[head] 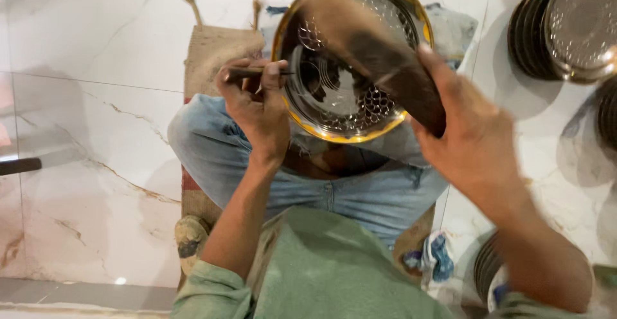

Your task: The person sits cross-legged on the floor with a decorative metal plate resting on their lap. They hold a small punch against the plate's patterned surface with one hand and strike it with a wooden mallet held in the other hand, working the design across the plate.

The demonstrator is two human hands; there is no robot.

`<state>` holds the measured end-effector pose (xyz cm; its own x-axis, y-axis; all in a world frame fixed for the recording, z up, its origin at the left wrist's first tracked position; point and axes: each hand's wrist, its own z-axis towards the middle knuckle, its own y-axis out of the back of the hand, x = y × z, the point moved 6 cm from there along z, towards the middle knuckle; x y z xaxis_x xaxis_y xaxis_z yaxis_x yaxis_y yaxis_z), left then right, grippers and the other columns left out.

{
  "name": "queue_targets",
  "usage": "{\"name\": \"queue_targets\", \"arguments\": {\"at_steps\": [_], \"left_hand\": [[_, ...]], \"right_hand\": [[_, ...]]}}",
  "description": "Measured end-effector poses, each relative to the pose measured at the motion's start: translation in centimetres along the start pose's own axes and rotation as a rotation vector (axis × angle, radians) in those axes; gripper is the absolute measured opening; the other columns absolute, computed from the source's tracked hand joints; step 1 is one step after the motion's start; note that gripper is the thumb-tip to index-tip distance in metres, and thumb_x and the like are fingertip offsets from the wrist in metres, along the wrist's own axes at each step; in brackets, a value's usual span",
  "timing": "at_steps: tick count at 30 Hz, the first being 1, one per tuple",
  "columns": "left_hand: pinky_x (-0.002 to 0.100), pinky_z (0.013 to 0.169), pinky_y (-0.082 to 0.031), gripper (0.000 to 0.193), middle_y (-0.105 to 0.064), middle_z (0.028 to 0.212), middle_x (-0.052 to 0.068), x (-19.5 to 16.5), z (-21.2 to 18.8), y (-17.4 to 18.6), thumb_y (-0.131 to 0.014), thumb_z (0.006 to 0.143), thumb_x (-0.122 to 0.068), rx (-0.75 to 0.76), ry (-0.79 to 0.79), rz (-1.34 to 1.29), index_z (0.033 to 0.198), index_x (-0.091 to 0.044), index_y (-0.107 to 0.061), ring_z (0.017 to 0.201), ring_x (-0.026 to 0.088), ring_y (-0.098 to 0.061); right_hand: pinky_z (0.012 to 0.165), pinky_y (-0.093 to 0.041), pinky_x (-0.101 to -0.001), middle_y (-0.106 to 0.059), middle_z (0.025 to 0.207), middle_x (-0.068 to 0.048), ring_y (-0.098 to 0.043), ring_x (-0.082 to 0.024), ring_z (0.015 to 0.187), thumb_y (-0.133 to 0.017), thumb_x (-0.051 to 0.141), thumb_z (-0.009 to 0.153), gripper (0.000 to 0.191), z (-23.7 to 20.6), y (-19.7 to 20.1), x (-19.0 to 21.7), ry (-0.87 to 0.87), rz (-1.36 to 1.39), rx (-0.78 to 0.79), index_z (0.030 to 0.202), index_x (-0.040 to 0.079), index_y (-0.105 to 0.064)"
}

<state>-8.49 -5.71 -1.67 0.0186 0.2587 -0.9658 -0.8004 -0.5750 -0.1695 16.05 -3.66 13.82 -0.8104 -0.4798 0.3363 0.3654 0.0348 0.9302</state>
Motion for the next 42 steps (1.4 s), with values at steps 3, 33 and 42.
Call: {"name": "queue_targets", "arguments": {"at_steps": [3, 33, 42], "left_hand": [[0.029, 0.089, -0.061, 0.024, -0.067, 0.105, 0.006, -0.7, 2.5, -1.8, -0.068, 0.108, -0.006, 0.224, -0.228, 0.152, 0.121, -0.004, -0.048, 0.096, 0.016, -0.070], [0.040, 0.082, -0.056, 0.049, -0.063, 0.108, 0.015, 0.5, -2.4, -10.2, -0.074, 0.097, -0.006, 0.701, -0.112, 0.288, 0.139, -0.007, -0.050, 0.094, 0.030, -0.069], [0.042, 0.081, -0.055, 0.043, -0.062, 0.106, 0.014, 0.7, -2.9, -10.4, -0.073, 0.098, -0.006, 0.716, -0.106, 0.362, 0.136, -0.007, -0.053, 0.093, 0.032, -0.067]], "right_hand": [[0.089, -0.057, -0.0410, -0.070, 0.120, -0.019, -0.072, -0.029, 0.105, -0.084, 0.006, 0.084, 0.087, -3.4, -6.1, -2.7, -0.299, 0.320, -0.119, 0.157, 0.013, -0.037], [0.079, -0.057, -0.0429, -0.071, 0.103, -0.016, -0.072, -0.028, 0.085, -0.088, 0.020, 0.087, 0.101, -5.0, -5.1, -12.1, -0.481, 0.157, 0.209, 0.169, 0.016, -0.028], [0.077, -0.057, -0.0434, -0.065, 0.108, -0.021, -0.069, -0.038, 0.088, -0.089, 0.030, 0.082, 0.083, 2.2, 2.3, -9.6, -0.094, -0.400, 0.093, 0.149, 0.006, -0.046]]}}
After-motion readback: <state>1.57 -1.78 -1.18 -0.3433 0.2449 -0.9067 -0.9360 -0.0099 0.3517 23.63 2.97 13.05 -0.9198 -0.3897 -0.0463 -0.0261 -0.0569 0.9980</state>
